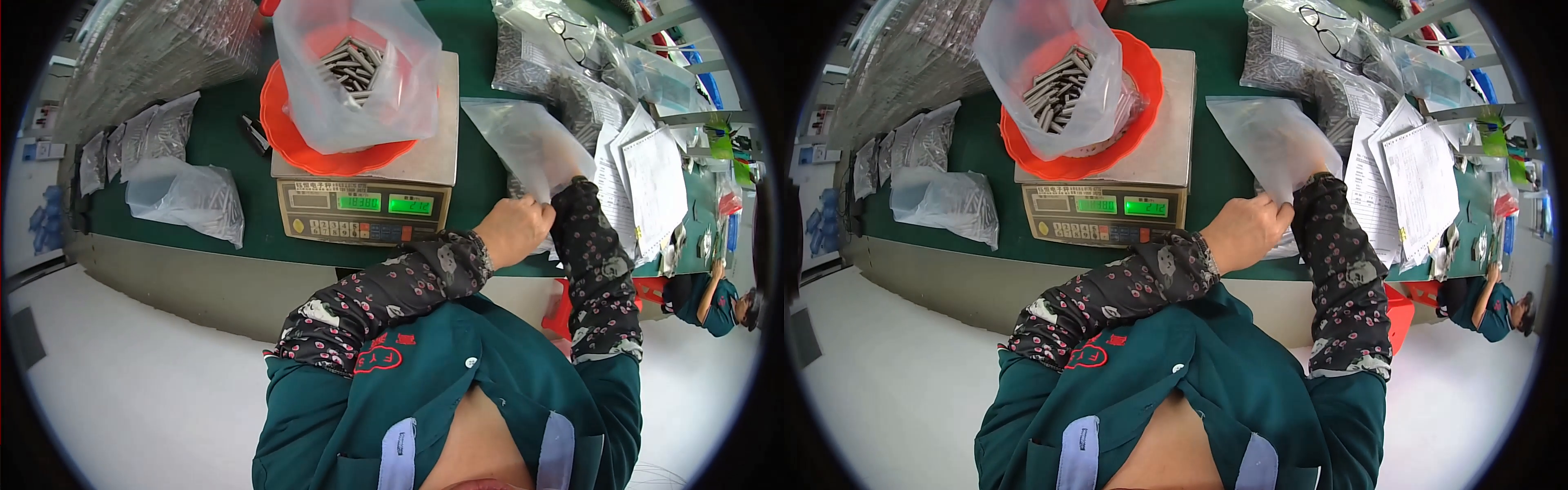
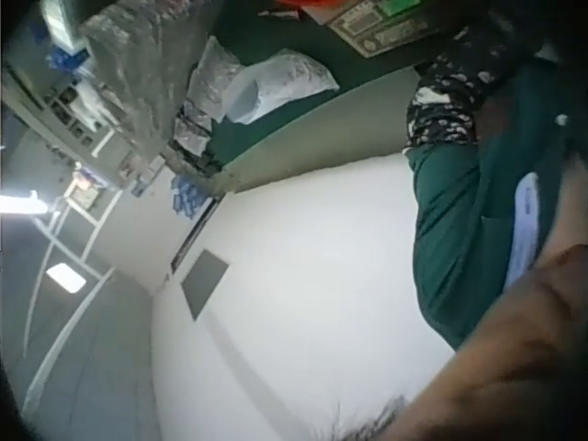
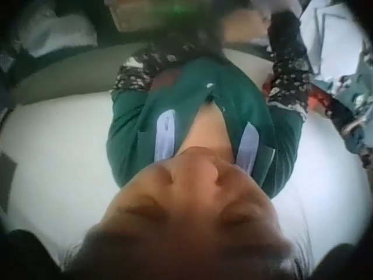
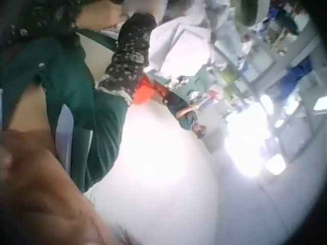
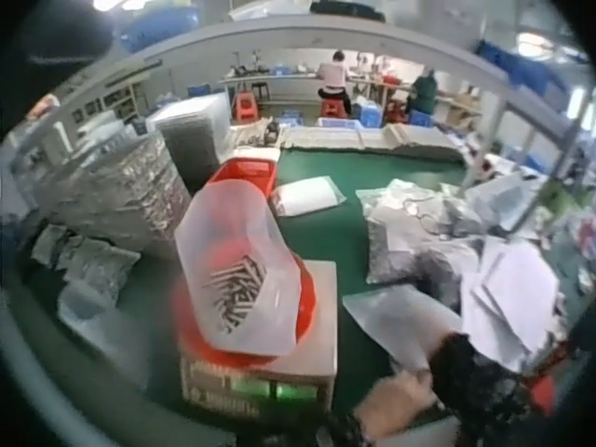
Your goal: Bagging, weighing, and stapling small metal components at a factory workbench.
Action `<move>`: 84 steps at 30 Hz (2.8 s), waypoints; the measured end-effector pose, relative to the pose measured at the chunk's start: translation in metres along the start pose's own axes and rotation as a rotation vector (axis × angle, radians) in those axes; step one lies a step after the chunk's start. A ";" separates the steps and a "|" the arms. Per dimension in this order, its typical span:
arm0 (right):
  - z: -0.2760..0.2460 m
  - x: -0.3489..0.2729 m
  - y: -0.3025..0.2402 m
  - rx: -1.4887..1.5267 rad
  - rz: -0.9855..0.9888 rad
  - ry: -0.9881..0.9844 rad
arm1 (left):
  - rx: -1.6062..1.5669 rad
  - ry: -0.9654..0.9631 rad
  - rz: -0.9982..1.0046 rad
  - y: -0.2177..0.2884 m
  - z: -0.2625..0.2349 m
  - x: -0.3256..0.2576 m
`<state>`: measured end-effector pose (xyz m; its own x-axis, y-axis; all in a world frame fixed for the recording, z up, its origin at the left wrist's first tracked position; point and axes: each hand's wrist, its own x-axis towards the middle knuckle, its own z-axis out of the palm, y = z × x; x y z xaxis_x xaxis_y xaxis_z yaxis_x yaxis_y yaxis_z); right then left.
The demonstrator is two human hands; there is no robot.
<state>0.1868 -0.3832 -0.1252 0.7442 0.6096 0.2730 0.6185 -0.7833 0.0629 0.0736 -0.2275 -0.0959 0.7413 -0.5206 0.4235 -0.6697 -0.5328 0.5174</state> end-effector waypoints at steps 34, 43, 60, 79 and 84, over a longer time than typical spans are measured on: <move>-0.116 0.213 -0.235 -0.031 -0.576 -0.448 | -0.239 0.528 -0.677 -0.017 -0.147 -0.290; -0.094 0.211 -0.221 -0.045 -0.537 -0.417 | -0.198 0.479 -0.705 -0.032 -0.145 -0.292; -0.158 0.198 -0.191 0.616 0.183 -0.575 | -0.170 0.332 -0.669 -0.031 -0.129 -0.273; -0.101 -0.075 -0.059 1.552 1.412 -0.333 | -0.265 0.252 -0.661 -0.018 -0.101 -0.242; -0.040 -0.040 -0.040 1.075 1.221 -0.403 | -0.207 0.292 -0.661 -0.008 -0.098 -0.244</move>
<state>0.1222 -0.3814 -0.1002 0.7933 -0.1285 -0.5951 -0.5795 -0.4594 -0.6732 -0.0979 -0.0307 -0.1307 0.9869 0.0779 0.1415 -0.0806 -0.5220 0.8492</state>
